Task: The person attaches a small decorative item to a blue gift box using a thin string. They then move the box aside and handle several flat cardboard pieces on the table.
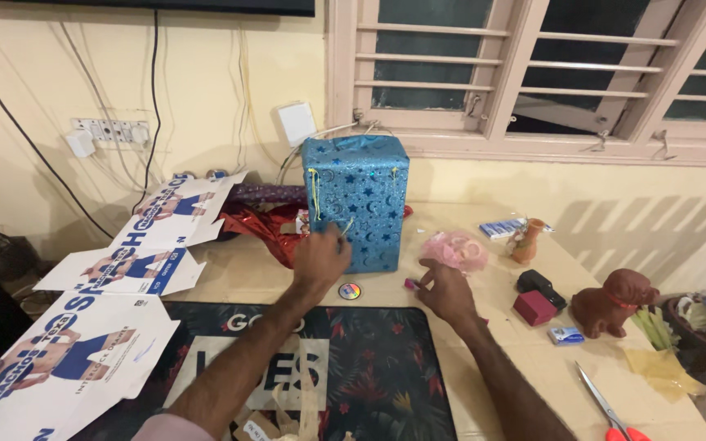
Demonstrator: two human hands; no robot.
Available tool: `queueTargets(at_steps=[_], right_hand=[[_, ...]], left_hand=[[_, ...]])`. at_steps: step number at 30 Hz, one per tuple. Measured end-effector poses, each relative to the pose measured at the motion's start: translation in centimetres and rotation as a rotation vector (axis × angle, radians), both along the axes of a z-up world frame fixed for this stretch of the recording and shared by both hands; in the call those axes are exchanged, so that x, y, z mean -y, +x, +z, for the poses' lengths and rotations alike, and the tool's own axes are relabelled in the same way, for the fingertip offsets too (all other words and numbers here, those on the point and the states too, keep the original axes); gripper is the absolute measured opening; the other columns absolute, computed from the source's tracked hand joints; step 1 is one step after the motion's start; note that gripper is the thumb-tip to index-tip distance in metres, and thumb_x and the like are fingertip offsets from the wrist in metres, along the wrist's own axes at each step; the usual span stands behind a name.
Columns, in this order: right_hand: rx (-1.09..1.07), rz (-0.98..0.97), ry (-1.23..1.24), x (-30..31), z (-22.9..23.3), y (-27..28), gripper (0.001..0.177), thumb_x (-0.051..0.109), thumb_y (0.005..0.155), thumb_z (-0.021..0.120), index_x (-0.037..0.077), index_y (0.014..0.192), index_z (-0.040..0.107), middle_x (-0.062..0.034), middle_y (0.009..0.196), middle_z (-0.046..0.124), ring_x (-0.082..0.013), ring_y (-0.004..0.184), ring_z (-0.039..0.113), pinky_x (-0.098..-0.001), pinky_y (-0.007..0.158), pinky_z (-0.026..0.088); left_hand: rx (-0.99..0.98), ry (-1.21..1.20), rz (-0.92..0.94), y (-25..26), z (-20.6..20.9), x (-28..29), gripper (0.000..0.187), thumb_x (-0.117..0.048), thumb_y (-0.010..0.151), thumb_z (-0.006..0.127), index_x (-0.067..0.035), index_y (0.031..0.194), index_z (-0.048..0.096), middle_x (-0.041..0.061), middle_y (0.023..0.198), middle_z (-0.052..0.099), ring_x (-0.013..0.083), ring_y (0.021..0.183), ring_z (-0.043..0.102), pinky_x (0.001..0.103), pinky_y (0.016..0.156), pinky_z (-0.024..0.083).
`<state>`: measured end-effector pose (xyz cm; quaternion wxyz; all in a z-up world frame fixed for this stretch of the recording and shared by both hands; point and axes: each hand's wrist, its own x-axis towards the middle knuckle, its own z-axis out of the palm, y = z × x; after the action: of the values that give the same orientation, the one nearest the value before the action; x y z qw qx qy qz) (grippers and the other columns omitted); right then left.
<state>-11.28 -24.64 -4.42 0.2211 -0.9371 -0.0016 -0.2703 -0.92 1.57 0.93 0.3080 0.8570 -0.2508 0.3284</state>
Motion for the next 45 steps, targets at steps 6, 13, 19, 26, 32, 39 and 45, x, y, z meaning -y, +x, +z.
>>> queueTargets(at_steps=[6,13,19,26,32,39,45], right_hand=[[-0.043,0.003,0.061,2.3,-1.8,1.3,0.057,0.019,0.061,0.09,0.005,0.114,0.074,-0.0072,0.099,0.079,-0.0239,0.086,0.076,-0.0366,0.078,0.058],[0.043,0.061,0.262,-1.3,0.3,3.8,0.084,0.028,0.071,0.09,0.0,0.14,0.052,-0.0189,0.119,0.07,-0.0292,0.097,0.072,-0.0402,0.079,0.059],[-0.012,0.199,0.383,-5.4,4.3,4.9,0.063,0.025,0.078,0.081,0.006,0.134,0.058,-0.0165,0.116,0.075,-0.0273,0.094,0.076,-0.0383,0.08,0.06],[-0.016,-0.04,0.114,-5.6,8.6,2.9,0.038,0.035,0.078,0.085,0.007,0.103,0.078,-0.0163,0.088,0.078,-0.0289,0.078,0.075,-0.0417,0.074,0.058],[-0.011,-0.046,0.102,-5.5,10.7,0.1,0.04,0.036,0.071,0.087,0.008,0.099,0.08,-0.0147,0.086,0.079,-0.0271,0.076,0.077,-0.04,0.074,0.059],[0.092,-0.079,0.006,-4.6,14.8,-2.7,0.043,0.035,0.08,0.083,0.016,0.117,0.076,-0.0136,0.083,0.077,-0.0262,0.074,0.076,-0.0386,0.067,0.056],[0.503,-0.099,-0.096,-4.6,11.8,-3.4,0.048,0.02,0.078,0.086,0.004,0.121,0.074,-0.0151,0.09,0.076,-0.029,0.07,0.07,-0.0389,0.063,0.054]], left_hand=[[-0.082,-0.063,0.064,-3.0,2.0,-4.1,0.031,-0.041,0.086,0.07,-0.01,0.084,0.065,0.011,0.067,0.069,0.0382,0.066,0.071,0.055,0.064,0.055],[-0.011,-0.215,-0.049,1.5,-0.4,-4.2,0.065,-0.028,0.079,0.078,0.005,0.129,0.053,0.031,0.111,0.064,0.0528,0.097,0.063,0.061,0.075,0.051],[-0.221,-0.219,-0.114,4.0,-1.8,-2.2,0.036,-0.023,0.088,0.069,-0.001,0.116,0.062,0.026,0.1,0.071,0.0472,0.097,0.068,0.057,0.084,0.052],[-0.218,-0.077,-0.013,2.2,2.8,-2.9,0.033,-0.031,0.091,0.071,-0.002,0.106,0.065,0.024,0.088,0.072,0.0475,0.086,0.069,0.06,0.076,0.051],[-0.221,0.021,0.01,0.0,5.4,-2.9,0.035,-0.036,0.087,0.076,-0.007,0.105,0.068,0.023,0.091,0.072,0.0453,0.087,0.069,0.058,0.076,0.052],[-0.364,-0.248,-0.185,2.6,4.9,-1.5,0.034,-0.031,0.086,0.075,-0.014,0.115,0.073,0.019,0.104,0.077,0.0368,0.094,0.075,0.047,0.081,0.056],[-0.38,-0.738,-0.687,4.6,1.3,1.5,0.033,0.003,0.091,0.065,0.002,0.123,0.066,0.011,0.11,0.078,0.0161,0.1,0.073,0.029,0.083,0.057]])
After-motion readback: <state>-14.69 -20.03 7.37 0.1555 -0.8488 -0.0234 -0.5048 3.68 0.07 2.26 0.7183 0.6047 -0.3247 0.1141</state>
